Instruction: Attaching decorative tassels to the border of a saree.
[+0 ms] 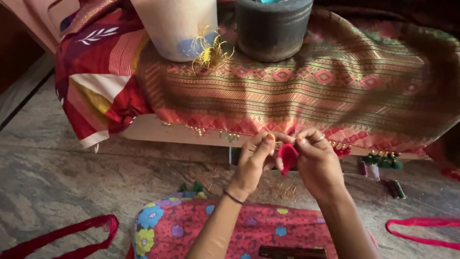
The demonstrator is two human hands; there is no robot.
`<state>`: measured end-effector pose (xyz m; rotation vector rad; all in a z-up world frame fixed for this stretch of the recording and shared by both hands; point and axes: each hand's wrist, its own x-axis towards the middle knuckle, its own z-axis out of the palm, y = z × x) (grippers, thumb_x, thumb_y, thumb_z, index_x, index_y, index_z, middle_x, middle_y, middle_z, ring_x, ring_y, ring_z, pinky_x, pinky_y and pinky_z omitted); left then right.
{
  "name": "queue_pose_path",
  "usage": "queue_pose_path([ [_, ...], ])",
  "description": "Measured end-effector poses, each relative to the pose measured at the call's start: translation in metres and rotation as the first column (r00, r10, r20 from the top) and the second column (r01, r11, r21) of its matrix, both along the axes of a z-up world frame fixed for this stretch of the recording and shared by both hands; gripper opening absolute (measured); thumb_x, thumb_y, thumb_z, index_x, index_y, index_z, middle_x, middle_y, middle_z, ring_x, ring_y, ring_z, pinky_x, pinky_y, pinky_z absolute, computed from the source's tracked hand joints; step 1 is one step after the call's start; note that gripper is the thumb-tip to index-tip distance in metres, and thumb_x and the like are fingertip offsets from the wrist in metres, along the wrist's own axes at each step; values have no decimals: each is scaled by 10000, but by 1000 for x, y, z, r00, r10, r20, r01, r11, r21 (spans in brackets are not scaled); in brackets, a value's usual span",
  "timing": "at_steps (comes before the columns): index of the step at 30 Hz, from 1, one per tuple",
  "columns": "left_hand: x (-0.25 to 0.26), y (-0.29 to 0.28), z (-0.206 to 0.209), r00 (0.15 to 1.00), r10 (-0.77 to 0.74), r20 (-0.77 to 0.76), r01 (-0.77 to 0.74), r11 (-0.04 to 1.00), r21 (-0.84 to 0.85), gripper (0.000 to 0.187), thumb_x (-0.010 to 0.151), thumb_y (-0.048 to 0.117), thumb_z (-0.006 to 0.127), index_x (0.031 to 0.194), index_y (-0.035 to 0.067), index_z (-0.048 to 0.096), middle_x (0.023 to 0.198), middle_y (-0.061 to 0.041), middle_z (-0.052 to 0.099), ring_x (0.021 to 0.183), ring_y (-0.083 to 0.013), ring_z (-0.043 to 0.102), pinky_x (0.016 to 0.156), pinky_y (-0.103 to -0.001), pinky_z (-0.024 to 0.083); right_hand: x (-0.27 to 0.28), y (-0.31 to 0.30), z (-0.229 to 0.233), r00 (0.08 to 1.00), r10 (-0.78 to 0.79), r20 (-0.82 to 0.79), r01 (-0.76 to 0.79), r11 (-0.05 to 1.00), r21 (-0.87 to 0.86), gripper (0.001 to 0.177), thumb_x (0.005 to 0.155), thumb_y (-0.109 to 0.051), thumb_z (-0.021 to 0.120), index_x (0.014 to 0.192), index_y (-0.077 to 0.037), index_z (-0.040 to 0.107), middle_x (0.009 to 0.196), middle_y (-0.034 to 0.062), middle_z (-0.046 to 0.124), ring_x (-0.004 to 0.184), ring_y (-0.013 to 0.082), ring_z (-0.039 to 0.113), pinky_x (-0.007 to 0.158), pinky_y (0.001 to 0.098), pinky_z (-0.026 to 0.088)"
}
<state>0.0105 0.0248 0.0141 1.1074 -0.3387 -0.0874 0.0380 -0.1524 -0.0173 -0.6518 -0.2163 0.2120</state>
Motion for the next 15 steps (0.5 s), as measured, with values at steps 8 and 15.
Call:
queue_pose_path([
  [8, 26, 3, -18, 983, -141, 121, 129, 987, 99, 356, 1143, 324, 490, 968, 50, 635, 807, -8, 656, 598, -38, 539, 557, -198, 428, 2, 10, -8, 999, -24, 28, 26, 998, -62, 51, 1020, -43, 554, 1069, -54, 555, 1015, 115, 661, 832, 224, 619, 823, 420, 534],
  [15, 33, 11, -7, 935, -137, 326, 33, 952, 303, 351, 1139, 250, 543, 862, 37, 584, 825, 36, 591, 796, -36, 542, 737, -233, 459, -3, 17, 1, 999, -4, 53, 3, 1000, 16, 37, 1033, -87, 559, 1053, -61, 576, 956, 105, 660, 811, 241, 653, 627, 414, 535],
])
